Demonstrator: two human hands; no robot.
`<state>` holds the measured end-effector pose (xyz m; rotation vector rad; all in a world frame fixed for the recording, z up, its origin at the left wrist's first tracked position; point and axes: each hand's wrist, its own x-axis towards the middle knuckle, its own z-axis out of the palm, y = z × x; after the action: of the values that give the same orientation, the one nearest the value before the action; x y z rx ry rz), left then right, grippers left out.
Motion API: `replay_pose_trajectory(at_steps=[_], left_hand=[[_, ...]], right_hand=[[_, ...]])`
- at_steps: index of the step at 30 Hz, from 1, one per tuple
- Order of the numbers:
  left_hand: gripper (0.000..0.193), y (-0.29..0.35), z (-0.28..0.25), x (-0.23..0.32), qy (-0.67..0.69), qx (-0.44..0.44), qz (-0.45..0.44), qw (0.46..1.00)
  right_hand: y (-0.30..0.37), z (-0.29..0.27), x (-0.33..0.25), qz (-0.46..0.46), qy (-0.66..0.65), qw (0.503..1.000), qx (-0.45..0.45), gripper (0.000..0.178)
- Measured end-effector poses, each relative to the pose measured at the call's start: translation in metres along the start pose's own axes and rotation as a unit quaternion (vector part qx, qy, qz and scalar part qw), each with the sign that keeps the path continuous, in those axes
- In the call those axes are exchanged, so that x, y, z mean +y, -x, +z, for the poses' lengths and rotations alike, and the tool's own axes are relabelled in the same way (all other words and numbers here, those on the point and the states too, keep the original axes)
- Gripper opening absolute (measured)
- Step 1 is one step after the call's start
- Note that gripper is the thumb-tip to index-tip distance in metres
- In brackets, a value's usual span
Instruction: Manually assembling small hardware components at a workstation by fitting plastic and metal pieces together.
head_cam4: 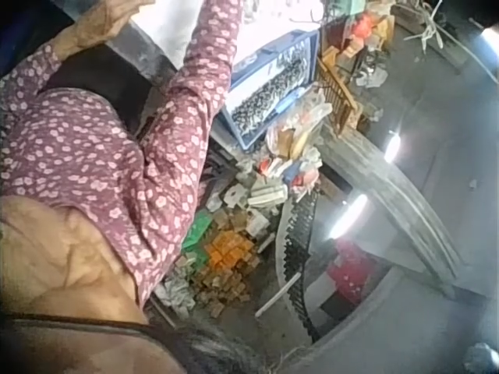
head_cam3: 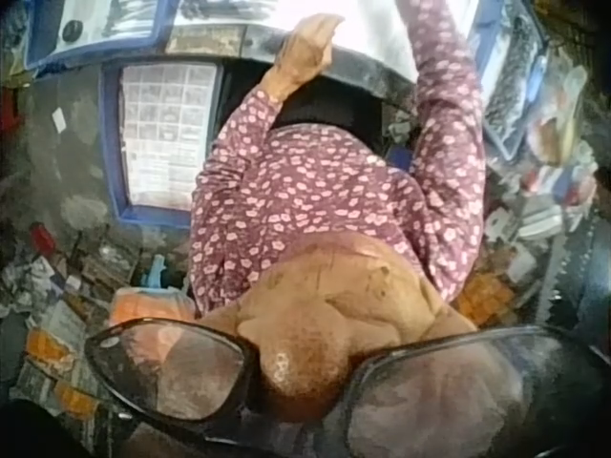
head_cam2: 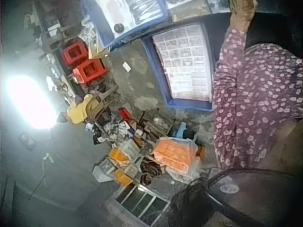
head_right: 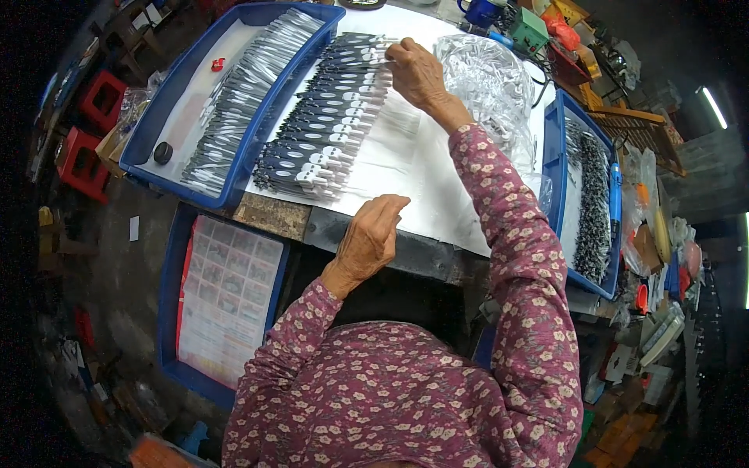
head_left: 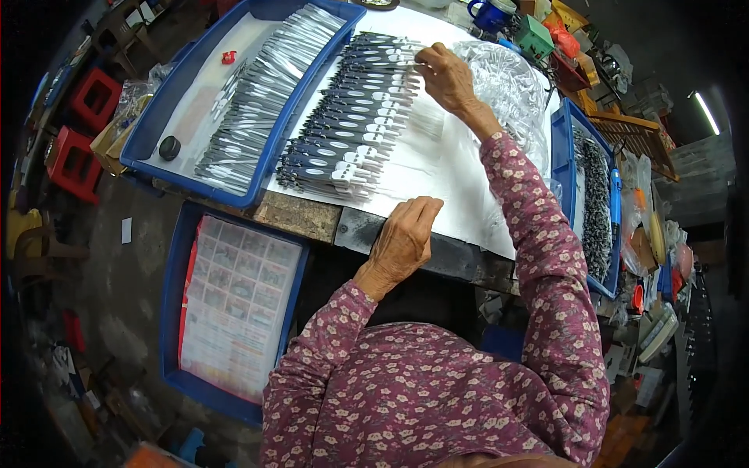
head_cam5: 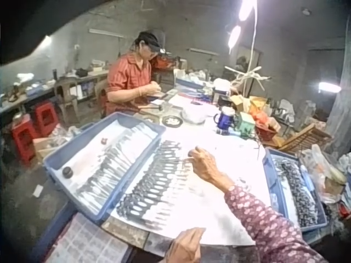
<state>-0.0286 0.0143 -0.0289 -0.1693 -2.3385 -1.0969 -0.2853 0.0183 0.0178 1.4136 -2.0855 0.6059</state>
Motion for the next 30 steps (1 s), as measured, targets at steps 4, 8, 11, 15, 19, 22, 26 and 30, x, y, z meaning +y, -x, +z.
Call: replay_pose_trajectory(at_steps=[4,8,11,15,19,22,26,30], left_hand=[[0.032,0.002,0.001,0.001,0.02,0.043,0.033,0.998],[0.031,0.004,-0.012,0.009,0.01,0.068,0.048,0.996],[0.025,-0.003,-0.045,0.024,0.02,0.115,0.074,0.99],[0.022,-0.011,-0.105,0.021,-0.041,0.162,0.056,0.984],[0.014,-0.015,-0.168,-0.007,-0.115,0.187,-0.091,0.971],[0.015,-0.024,-0.209,-0.047,-0.185,0.138,-0.126,0.965],[0.015,-0.033,-0.234,-0.111,-0.303,0.018,-0.118,0.945],[0.016,-0.041,-0.232,-0.136,-0.396,-0.055,-0.09,0.912]], right_hand=[[0.012,-0.016,-0.001,0.005,-0.026,1.0,0.007,0.007],[0.025,-0.036,-0.013,0.012,-0.045,0.999,-0.022,0.007],[0.039,-0.051,-0.016,-0.004,-0.059,0.998,-0.036,0.008],[0.055,-0.078,-0.026,-0.017,-0.066,0.995,-0.072,0.006],[0.075,-0.104,-0.03,-0.004,-0.066,0.993,-0.098,0.006],[0.09,-0.12,-0.034,0.008,-0.062,0.992,-0.11,0.007],[0.107,-0.13,-0.045,0.028,-0.101,0.985,-0.136,0.009],[0.122,-0.143,-0.06,0.03,-0.105,0.982,-0.157,0.01]])
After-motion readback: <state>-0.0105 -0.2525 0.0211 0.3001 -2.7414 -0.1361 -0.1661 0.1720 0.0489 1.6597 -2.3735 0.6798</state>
